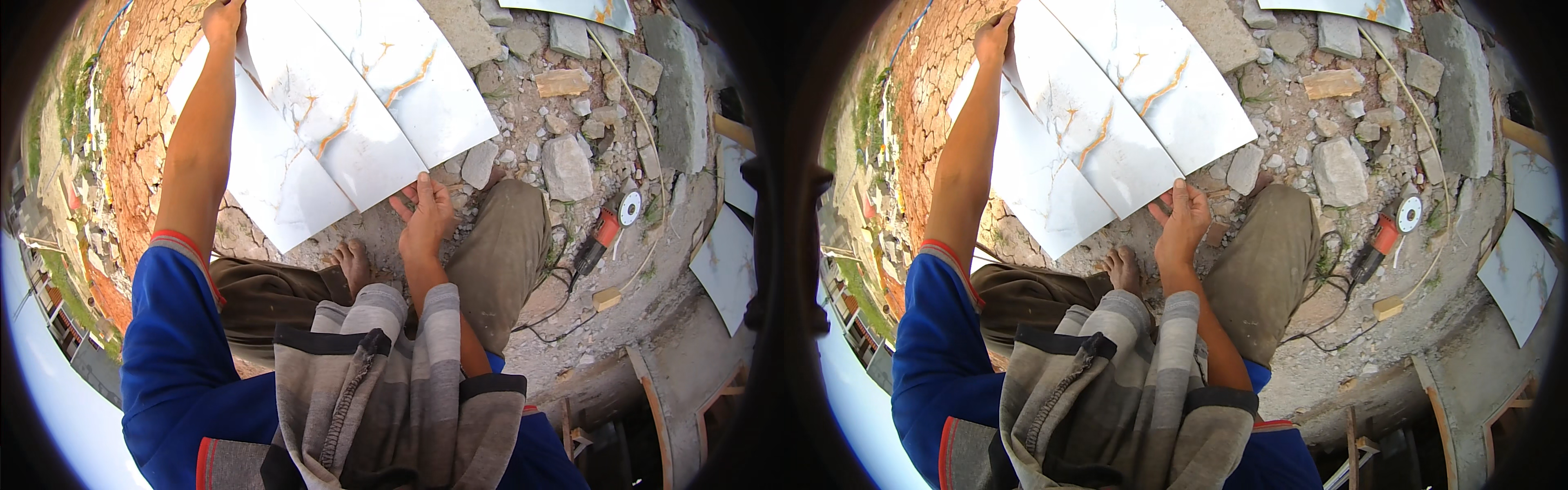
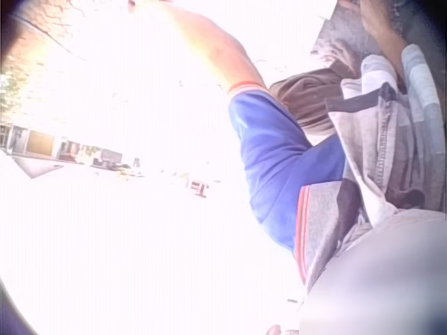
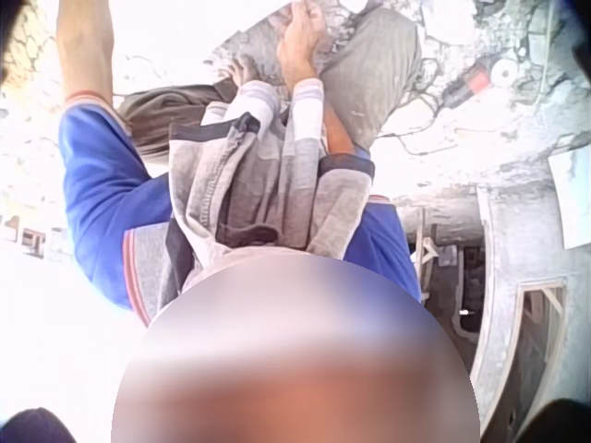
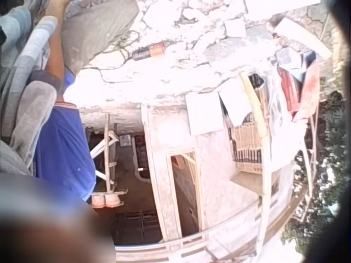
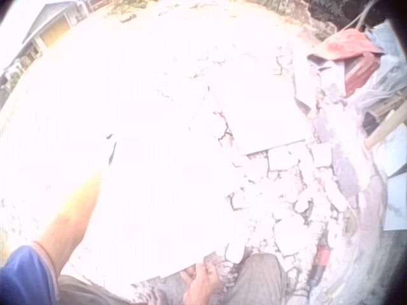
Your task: The person sits on the ground and uses an angle grinder to cut white marble-patterned tiles. They position the tiles, cut them into smaller pieces, and inspect the cut edges.
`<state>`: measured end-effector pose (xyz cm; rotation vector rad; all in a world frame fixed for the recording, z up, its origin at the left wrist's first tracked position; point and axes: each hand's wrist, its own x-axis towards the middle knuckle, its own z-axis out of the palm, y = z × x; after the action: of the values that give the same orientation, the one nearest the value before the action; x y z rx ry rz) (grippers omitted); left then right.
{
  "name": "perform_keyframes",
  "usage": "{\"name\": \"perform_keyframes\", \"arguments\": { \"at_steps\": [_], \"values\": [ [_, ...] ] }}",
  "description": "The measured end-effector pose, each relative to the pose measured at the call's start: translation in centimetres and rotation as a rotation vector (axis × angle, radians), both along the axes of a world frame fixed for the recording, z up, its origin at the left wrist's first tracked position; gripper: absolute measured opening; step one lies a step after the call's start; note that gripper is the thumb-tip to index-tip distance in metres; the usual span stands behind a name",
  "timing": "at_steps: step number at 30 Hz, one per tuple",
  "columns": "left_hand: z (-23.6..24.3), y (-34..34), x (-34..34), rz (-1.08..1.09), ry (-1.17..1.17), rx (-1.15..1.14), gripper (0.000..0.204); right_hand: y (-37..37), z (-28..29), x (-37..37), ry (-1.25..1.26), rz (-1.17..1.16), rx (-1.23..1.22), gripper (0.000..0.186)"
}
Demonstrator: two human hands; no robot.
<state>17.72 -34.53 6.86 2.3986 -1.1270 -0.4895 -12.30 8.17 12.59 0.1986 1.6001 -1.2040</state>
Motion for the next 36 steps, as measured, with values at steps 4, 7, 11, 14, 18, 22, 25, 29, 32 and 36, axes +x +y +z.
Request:
{"name": "perform_keyframes", "arguments": {
  "at_steps": [4, 7, 11, 14, 18, 22, 25, 29, 32, 36],
  "values": [
    [0.8, 0.1, 0.2, -0.04, 0.044, -0.016, 0.051, 0.1, -0.2, -0.3, -0.021, 0.012, -0.005, 0.023],
    [-0.2, 2.5, 2.2, -0.163, 0.016, -0.089, 0.046, 0.0, -0.3, -0.8, -0.047, 0.018, -0.005, 0.023],
    [-2.0, 7.3, 4.0, -0.278, -0.034, -0.205, 0.041, -0.1, -0.4, -1.1, 0.136, 0.121, -0.069, 0.025],
    [-2.5, 9.9, 4.4, -0.317, -0.004, -0.302, 0.04, -0.2, -0.6, -1.3, 0.216, 0.174, -0.088, 0.024],
    [-1.2, 11.3, 5.4, -0.319, 0.09, -0.352, 0.04, -0.1, -0.8, -2.1, 0.246, 0.257, -0.108, 0.023],
    [0.0, 11.6, 6.4, -0.262, 0.24, -0.282, 0.047, -0.1, -1.2, -2.9, 0.26, 0.328, -0.105, 0.023],
    [-0.4, 11.6, 6.4, -0.239, 0.229, -0.295, 0.049, 0.0, -1.5, -3.1, 0.27, 0.351, -0.118, 0.023],
    [-1.8, 10.8, 5.7, -0.28, -0.044, -0.409, 0.046, 0.2, -1.7, -3.0, 0.265, 0.306, -0.1, 0.022],
    [-2.4, 10.1, 5.2, -0.22, -0.103, -0.316, 0.044, 0.2, -1.6, -2.8, 0.232, 0.266, -0.096, 0.022],
    [-2.4, 9.8, 4.9, -0.147, -0.058, -0.274, 0.04, 0.0, -1.6, -2.9, 0.209, 0.259, -0.072, 0.023]
  ]
}}
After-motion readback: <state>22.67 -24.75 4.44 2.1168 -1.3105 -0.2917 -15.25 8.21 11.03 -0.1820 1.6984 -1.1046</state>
